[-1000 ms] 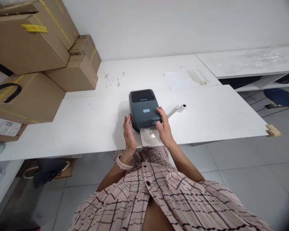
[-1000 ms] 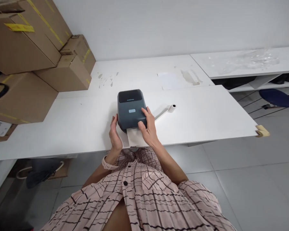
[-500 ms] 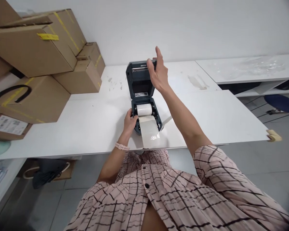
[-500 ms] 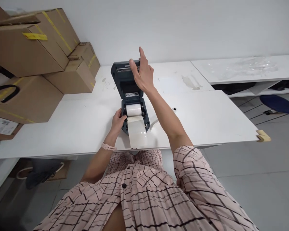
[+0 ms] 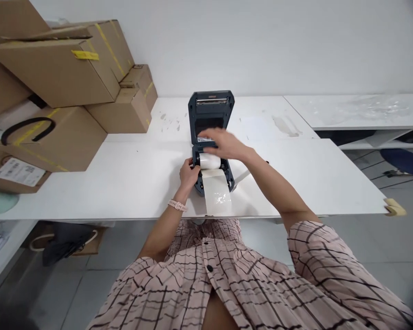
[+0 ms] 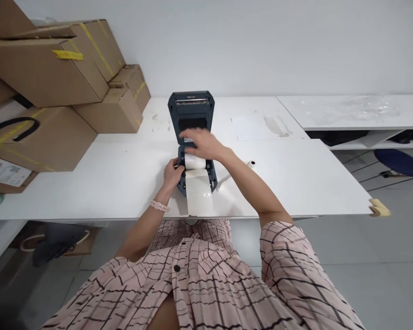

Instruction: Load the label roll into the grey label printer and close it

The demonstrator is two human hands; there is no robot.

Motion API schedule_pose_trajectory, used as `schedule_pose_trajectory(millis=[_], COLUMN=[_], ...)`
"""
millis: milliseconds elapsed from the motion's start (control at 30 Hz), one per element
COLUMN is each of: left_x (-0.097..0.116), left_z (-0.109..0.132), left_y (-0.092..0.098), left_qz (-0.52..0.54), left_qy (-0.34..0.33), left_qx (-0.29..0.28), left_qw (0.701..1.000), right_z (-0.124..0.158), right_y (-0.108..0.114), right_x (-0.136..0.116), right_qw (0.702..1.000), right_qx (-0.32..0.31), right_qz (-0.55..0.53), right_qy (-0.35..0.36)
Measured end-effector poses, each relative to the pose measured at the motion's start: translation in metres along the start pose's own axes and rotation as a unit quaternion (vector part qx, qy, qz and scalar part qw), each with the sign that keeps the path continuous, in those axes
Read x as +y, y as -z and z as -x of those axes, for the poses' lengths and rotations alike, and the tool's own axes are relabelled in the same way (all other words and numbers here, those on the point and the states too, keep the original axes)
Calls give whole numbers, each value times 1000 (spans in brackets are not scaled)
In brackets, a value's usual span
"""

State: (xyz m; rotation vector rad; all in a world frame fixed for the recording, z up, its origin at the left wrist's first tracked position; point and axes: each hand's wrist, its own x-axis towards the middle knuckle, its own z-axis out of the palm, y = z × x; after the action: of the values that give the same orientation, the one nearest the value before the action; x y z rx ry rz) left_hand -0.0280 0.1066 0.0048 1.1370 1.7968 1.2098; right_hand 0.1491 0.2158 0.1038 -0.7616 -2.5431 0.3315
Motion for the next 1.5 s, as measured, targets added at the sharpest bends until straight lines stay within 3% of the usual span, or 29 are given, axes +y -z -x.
schedule_pose_trajectory(millis=[67, 133, 233, 300, 400, 500, 633, 733, 867, 967, 1100, 1200, 1300, 1400, 1500], left_x=[0, 0, -1, -3, -6, -9, -11, -12, -16, -20, -23, -23, -21, -18, -15], left_z=[0, 0, -1, -3, -5, -6, -6, -6, -9, -12, -14, -14, -12, -10, -8], left_y=[-1, -1, -1, 0, 0, -1, -1, -2, -4, -5, -5, -5, -4, -4, -3], left_qz=[-5, -5, -8, -7, 3, 3, 4, 9, 16, 23, 28, 36, 39, 37, 27], left_qy=[-1, -2, -10, -13, -17, -17, -18, -6, -13, -22, -29, -27, -22, -22, -21], left_qx=[7, 7, 7, 7, 2, 1, 1, 4, 10, 9, 11, 9, 6, 8, 11], left_qw=[1000, 1000, 1000, 1000, 1000, 1000, 1000, 1000, 1000, 999, 999, 999, 999, 999, 999], right_z=[9, 7, -4, -8, 4, 33, 76, 95, 102, 102, 102, 104, 121, 160, 206], right_y=[-20, -38, -53, -50, -22, 25, 71, 64, 22, -4, -21, -17, 8, 39, 46], right_x=[2, 7, 9, 6, 1, 4, 32, 68, 111, 128, 134, 133, 130, 127, 124], right_qw=[991, 976, 959, 958, 971, 976, 972, 951, 904, 900, 904, 904, 904, 881, 852], right_qx=[-133, -209, -255, -262, -225, -125, -2, 68, 154, 147, 105, 82, 64, 94, 122], right_qz=[-2, 31, 78, 63, -49, -175, -231, -262, -287, -253, -235, -239, -281, -351, -375], right_qy=[-22, -58, -90, -100, -59, 4, -46, -147, -277, -324, -341, -344, -317, -304, -344])
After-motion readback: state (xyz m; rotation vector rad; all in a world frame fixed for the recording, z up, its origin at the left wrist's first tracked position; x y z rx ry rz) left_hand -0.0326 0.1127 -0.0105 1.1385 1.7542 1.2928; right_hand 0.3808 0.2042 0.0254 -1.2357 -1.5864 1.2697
